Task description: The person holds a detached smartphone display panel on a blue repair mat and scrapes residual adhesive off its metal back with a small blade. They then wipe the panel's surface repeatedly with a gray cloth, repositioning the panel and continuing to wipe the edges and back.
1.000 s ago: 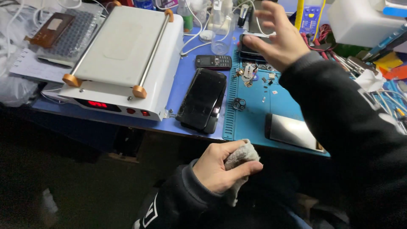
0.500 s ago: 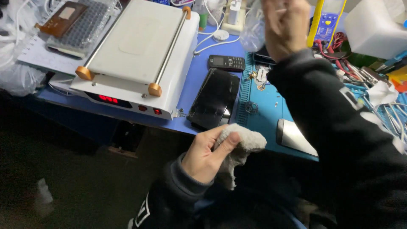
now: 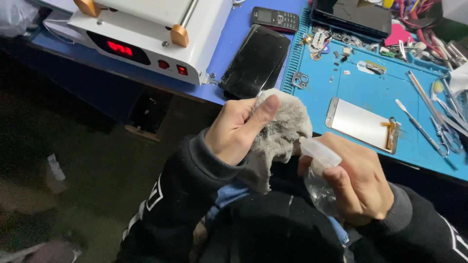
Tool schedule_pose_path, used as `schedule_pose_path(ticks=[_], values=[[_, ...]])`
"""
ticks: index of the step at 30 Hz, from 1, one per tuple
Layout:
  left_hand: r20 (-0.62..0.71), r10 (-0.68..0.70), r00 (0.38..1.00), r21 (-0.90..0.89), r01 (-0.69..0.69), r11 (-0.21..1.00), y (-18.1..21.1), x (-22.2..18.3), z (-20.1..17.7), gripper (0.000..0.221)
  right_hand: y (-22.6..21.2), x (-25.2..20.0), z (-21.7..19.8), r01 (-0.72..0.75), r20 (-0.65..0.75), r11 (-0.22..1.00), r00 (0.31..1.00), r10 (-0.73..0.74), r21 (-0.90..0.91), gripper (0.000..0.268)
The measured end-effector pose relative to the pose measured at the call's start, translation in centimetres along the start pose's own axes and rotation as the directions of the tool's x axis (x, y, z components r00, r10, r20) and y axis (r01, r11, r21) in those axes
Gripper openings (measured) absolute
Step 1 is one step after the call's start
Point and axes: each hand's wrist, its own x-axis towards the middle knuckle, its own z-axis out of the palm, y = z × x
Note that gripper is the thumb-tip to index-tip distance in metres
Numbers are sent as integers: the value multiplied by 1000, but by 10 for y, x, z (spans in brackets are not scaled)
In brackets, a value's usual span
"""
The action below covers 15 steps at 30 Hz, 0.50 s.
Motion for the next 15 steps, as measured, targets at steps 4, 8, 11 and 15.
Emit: schedule_pose_path(ticks=[4,8,11,15], values=[[13,-15,1000,-67,16,998,7,-1,3,55,5,-6,2,12,-34,996,999,-15,-87,58],[7,-31,999,-52,32,998,9,-1,3,55,3,1,-9,-135,-17,990,991,135,-40,63],[-2,-46,999,11,46,999,2,2,0,55,9,25,-31,-33,-93,997,995,27,-66,63],[38,-20,999,-16,21,1000,-4,5,1,51,78,79,-92,12,-312,995,949,-43,-102,60]])
